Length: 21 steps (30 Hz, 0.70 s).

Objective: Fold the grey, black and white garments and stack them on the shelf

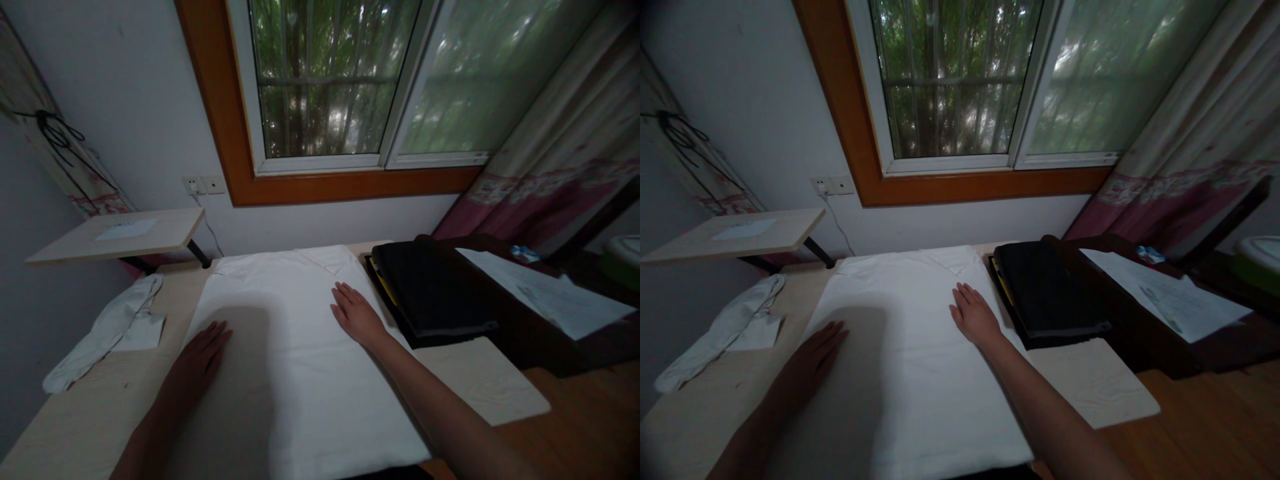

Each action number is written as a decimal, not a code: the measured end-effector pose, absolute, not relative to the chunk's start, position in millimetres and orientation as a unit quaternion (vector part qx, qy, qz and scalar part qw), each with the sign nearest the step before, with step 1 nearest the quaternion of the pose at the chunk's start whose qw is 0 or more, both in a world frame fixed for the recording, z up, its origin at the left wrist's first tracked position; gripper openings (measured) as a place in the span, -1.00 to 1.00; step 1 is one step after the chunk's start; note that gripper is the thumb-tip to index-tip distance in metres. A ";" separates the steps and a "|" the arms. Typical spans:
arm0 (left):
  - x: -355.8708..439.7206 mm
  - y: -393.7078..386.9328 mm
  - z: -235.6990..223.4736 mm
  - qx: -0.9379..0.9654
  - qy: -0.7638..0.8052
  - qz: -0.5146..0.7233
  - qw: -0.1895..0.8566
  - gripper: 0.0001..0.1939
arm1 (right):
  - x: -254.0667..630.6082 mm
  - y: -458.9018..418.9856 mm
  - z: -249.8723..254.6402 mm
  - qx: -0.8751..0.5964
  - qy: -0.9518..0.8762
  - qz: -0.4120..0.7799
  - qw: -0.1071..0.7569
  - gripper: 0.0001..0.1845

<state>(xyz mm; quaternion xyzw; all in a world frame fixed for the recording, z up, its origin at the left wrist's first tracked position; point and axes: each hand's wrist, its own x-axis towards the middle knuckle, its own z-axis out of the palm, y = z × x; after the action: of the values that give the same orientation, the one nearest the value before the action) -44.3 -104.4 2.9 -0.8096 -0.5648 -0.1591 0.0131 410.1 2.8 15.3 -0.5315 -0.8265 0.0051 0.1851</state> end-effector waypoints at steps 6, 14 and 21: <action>-45.9 -104.4 1.2 -0.814 -0.556 -0.167 0.016 -0.52 | 441.5 -30.5 13.3 -0.549 -0.808 -0.040 0.212 -0.53; -47.1 -104.5 -0.8 -0.811 -0.562 -0.163 0.017 -0.53 | 445.2 -63.6 22.8 -0.578 -0.787 -0.107 0.187 -0.58; -46.0 -105.6 -0.7 -0.808 -0.563 -0.171 0.017 -0.53 | 447.7 -98.0 29.0 -0.585 -0.779 -0.177 0.141 -0.49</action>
<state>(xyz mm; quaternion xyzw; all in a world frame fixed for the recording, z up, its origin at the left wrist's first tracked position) -46.0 -105.6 -0.7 -0.8083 -0.5631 -0.1710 0.0166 447.7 -98.0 29.0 -0.5847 -0.7789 -0.1775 0.1411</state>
